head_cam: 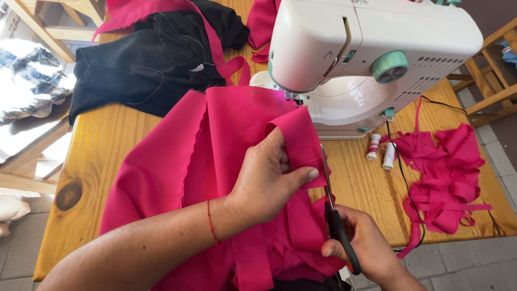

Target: The person aligns a piece of pink fabric on a wooden table next to a sewing machine. They use scissors to trim the edges of the fabric, cutting away excess material and loose threads.

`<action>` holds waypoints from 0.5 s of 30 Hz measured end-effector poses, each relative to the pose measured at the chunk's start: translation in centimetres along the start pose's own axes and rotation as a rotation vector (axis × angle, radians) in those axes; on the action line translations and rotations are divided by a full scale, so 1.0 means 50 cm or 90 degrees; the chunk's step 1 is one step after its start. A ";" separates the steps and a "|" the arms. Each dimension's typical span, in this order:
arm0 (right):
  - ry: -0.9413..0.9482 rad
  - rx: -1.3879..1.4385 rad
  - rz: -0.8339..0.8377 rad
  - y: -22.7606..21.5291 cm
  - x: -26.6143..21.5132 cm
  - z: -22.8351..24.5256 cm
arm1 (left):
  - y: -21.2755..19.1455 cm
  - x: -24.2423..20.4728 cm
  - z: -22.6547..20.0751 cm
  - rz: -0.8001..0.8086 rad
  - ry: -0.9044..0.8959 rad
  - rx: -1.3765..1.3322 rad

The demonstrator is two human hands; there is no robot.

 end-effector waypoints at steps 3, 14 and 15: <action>-0.012 -0.001 -0.006 0.004 0.000 0.001 | 0.003 -0.002 0.005 0.014 0.015 -0.046; -0.021 0.013 -0.022 0.003 0.003 -0.027 | 0.001 0.000 0.005 0.017 0.000 -0.029; -0.027 0.007 -0.025 0.004 0.003 -0.029 | 0.001 -0.001 0.005 0.020 0.007 -0.027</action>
Point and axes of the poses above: each hand's wrist, its own x-axis towards the middle knuckle, its own y-axis out of the palm, z = x × y, the point moved 2 cm from there along x, towards the middle knuckle, and after that the axes turned 12 degrees about y, right-handed, at the moved point
